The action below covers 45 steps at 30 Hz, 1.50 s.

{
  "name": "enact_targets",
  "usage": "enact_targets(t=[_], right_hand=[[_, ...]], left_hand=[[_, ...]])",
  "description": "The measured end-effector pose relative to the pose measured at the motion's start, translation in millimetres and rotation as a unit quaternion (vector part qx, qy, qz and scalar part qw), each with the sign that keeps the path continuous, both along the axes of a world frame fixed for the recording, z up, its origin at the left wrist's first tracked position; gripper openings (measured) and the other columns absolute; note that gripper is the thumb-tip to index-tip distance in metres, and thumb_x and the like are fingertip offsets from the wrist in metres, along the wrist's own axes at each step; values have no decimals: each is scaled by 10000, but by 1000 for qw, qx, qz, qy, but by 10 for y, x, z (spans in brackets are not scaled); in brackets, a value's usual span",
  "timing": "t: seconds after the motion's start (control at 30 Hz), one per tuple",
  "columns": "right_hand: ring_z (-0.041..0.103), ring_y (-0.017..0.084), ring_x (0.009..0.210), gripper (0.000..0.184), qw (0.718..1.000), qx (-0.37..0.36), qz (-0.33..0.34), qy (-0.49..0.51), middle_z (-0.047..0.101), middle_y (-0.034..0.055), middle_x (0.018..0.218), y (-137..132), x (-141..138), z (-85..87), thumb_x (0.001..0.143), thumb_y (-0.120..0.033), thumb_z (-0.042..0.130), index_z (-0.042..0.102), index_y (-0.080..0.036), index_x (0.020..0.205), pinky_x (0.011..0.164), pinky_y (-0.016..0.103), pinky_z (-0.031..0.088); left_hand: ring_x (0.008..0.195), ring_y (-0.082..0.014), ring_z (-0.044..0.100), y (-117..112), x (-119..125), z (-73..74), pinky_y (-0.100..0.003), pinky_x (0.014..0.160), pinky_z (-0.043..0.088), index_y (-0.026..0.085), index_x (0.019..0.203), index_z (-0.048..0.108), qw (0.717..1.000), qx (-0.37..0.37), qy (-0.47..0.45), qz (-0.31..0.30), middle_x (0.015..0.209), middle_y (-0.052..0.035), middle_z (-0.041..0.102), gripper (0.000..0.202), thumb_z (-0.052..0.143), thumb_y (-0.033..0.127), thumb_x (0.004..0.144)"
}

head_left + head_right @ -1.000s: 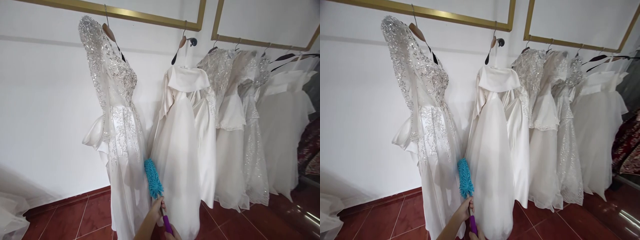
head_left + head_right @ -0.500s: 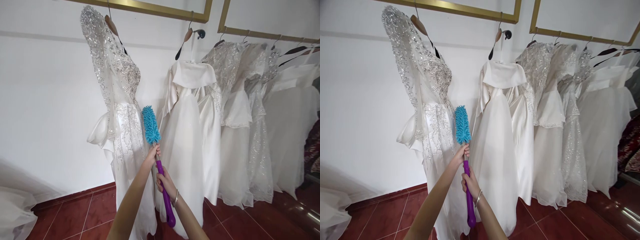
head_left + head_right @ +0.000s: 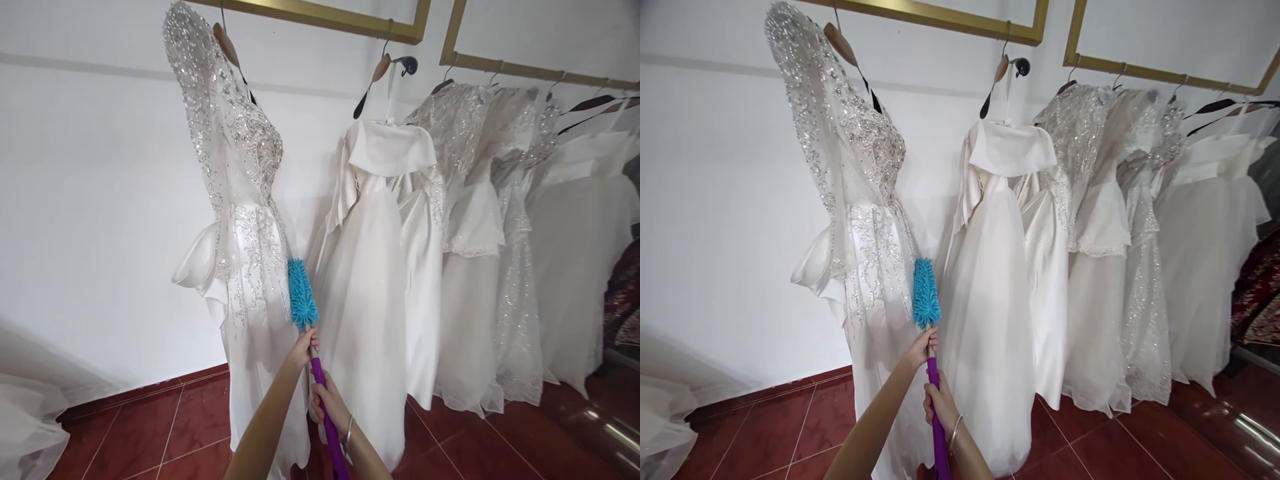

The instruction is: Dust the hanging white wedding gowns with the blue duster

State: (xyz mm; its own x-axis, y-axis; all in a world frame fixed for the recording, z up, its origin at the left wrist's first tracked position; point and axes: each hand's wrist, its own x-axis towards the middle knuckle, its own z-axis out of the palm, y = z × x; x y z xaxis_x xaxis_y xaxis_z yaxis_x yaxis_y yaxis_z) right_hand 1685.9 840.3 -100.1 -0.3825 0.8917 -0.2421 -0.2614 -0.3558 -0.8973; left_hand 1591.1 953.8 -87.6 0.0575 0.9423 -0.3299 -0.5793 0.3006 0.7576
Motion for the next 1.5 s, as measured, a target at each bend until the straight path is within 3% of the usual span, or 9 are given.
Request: enact_targets(t=[0.23, 0.43, 0.6, 0.73, 0.9, 1.03, 1.13, 1.23, 1.5], right_hand=[[279, 35, 250, 403, 996, -80, -3, -28, 416, -156, 371, -276, 119, -444, 559, -368, 523, 345, -230, 894, 256, 152, 202], [261, 16, 267, 422, 994, -105, 3, -27, 429, -148, 407, -448, 269, -556, 574, -391, 539, 376, -215, 921, 267, 147, 169], [253, 13, 279, 425, 997, -77, -7, -2, 437, -142, 450, -421, 398, -189, 646, -403, 559, 365, -232, 984, 278, 148, 171], [260, 17, 262, 522, 1000, -22, -13, 10, 453, -135, 457, -344, 532, 341, 708, -398, 569, 334, -234, 1144, 282, 155, 177], [275, 12, 271, 477, 998, 48, -37, 5, 445, -128, 479, -238, 698, 882, 778, -374, 551, 350, -256, 1194, 303, 150, 202], [286, 10, 293, 389, 996, 72, -52, -3, 437, -122, 512, -187, 789, 1024, 814, -337, 520, 383, -258, 1170, 311, 142, 201], [287, 5, 306, 343, 996, 66, -61, -7, 431, -122, 524, -199, 843, 965, 827, -332, 501, 391, -251, 1141, 316, 136, 204], [279, 2, 302, 320, 996, 48, -67, -22, 429, -127, 513, -246, 899, 762, 823, -330, 491, 386, -235, 1109, 315, 137, 211], [274, 19, 253, 594, 995, 12, -55, -82, 430, -151, 437, -335, 1139, -246, 724, -461, 525, 274, -178, 1182, 276, 146, 228]], left_hand=[[302, -24, 295, -331, 183, -635, -146, 353, 282, 189, 533, 339, 992, -129, 5, 11, 389, 99, 308, 345, 592, 197, 767], [293, -40, 301, -521, 323, -728, -172, 359, 296, 191, 497, 328, 989, -150, 9, -5, 365, 88, 307, 368, 574, 193, 771], [331, -46, 317, -409, 371, -347, -198, 400, 331, 191, 585, 407, 995, -94, -16, -25, 418, 97, 325, 225, 540, 148, 761], [380, -49, 339, -258, 425, 251, -211, 437, 359, 196, 707, 457, 997, -9, -49, -54, 472, 107, 336, 125, 579, 170, 714], [398, -36, 339, -130, 594, 1012, -201, 444, 359, 217, 791, 442, 983, 118, -72, -123, 507, 120, 339, 258, 650, 230, 639], [391, -26, 325, -44, 757, 1222, -194, 436, 338, 216, 794, 441, 978, 134, -63, -144, 504, 125, 334, 278, 641, 222, 601], [388, -24, 331, -9, 858, 1090, -194, 432, 322, 215, 788, 439, 978, 124, -63, -153, 504, 125, 344, 279, 630, 215, 585], [380, -29, 334, -31, 934, 769, -203, 440, 333, 218, 781, 430, 983, 88, -62, -148, 487, 130, 344, 276, 620, 211, 582], [357, -34, 336, -236, 1099, -251, -210, 442, 324, 211, 733, 411, 992, -20, -67, -101, 456, 136, 345, 277, 659, 250, 617]])
